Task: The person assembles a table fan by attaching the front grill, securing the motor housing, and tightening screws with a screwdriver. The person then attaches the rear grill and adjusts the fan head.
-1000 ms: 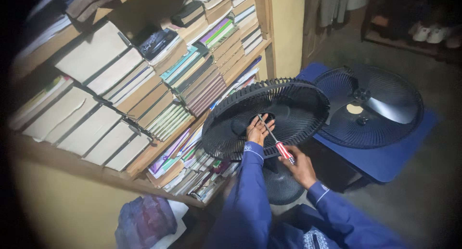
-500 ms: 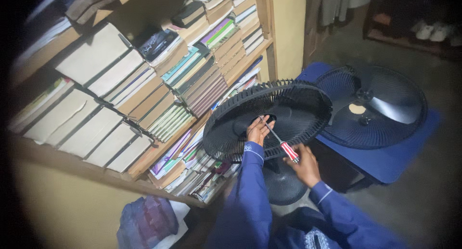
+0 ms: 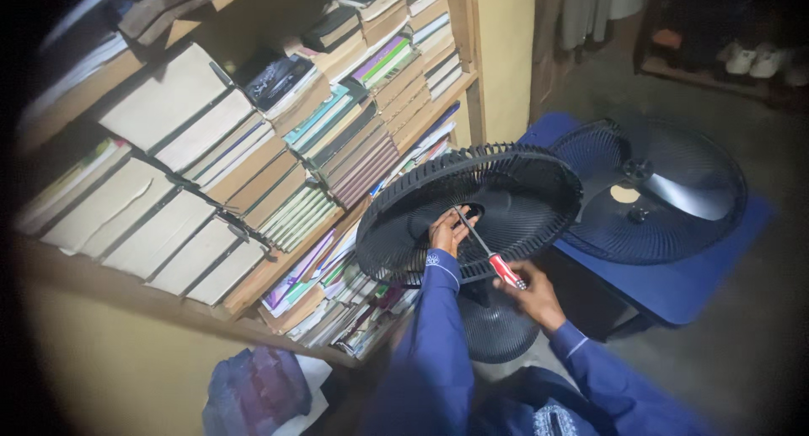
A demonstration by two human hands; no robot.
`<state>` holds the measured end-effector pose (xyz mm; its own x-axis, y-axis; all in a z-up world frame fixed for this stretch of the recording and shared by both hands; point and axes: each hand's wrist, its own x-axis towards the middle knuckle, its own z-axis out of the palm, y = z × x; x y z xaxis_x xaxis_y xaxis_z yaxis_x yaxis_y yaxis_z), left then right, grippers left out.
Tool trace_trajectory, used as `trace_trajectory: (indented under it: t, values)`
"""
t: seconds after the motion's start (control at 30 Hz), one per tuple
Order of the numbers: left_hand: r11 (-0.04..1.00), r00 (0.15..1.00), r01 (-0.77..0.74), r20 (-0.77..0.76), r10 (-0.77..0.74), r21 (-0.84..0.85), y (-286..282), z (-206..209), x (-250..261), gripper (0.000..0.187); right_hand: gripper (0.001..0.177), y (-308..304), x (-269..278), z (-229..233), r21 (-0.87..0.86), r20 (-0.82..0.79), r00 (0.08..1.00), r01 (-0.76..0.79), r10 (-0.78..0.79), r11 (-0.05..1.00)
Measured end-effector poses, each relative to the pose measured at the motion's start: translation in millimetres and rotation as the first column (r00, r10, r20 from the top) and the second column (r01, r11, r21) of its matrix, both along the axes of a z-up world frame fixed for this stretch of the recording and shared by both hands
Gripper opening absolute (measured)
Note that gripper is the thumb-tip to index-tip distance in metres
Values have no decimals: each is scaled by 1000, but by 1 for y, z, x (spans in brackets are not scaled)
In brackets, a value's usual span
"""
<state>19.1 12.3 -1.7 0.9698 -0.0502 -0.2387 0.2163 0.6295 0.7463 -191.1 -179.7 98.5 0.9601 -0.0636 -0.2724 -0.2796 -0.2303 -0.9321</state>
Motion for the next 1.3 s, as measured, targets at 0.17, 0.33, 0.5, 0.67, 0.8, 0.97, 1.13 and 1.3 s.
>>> trace_trajectory:
  t: [0.17,0.33,0.5,0.67,0.8,0.97,1.13,1.3]
  values:
    - [1000,1000,-21,8,21,-4,7,-3,-4,29,37,-7,7,-22,609,-154,982,5,112,793]
    - [997,999,40,6,-39,-62,6,-4,-4,29,35,4,1,-19,206,35,999,-14,7,978]
    - [995,998,24,-64,-30,-98,0,-2,1,26,34,-1,4,-6,506,-137,990,44,30,861]
    - [997,999,40,-24,-42,-71,-2,-5,0,30,38,-2,4,-4,591,-155,986,42,63,806]
    - [1000,998,12,-63,-12,3,-9,-5,4,27,39,5,-3,3,159,94,994,38,-54,987]
    - [999,999,31,-30,-31,-7,-12,-14,-7,27,39,-2,2,6,346,-99,995,32,3,938]
    - [999,1000,-4,22,3,39,-10,-14,-11,28,34,1,6,1,333,-119,993,54,-15,941]
    - [999,1000,-19,14,19,32,-12,-25,-16,28,32,-1,0,-5,362,-130,991,84,-39,929]
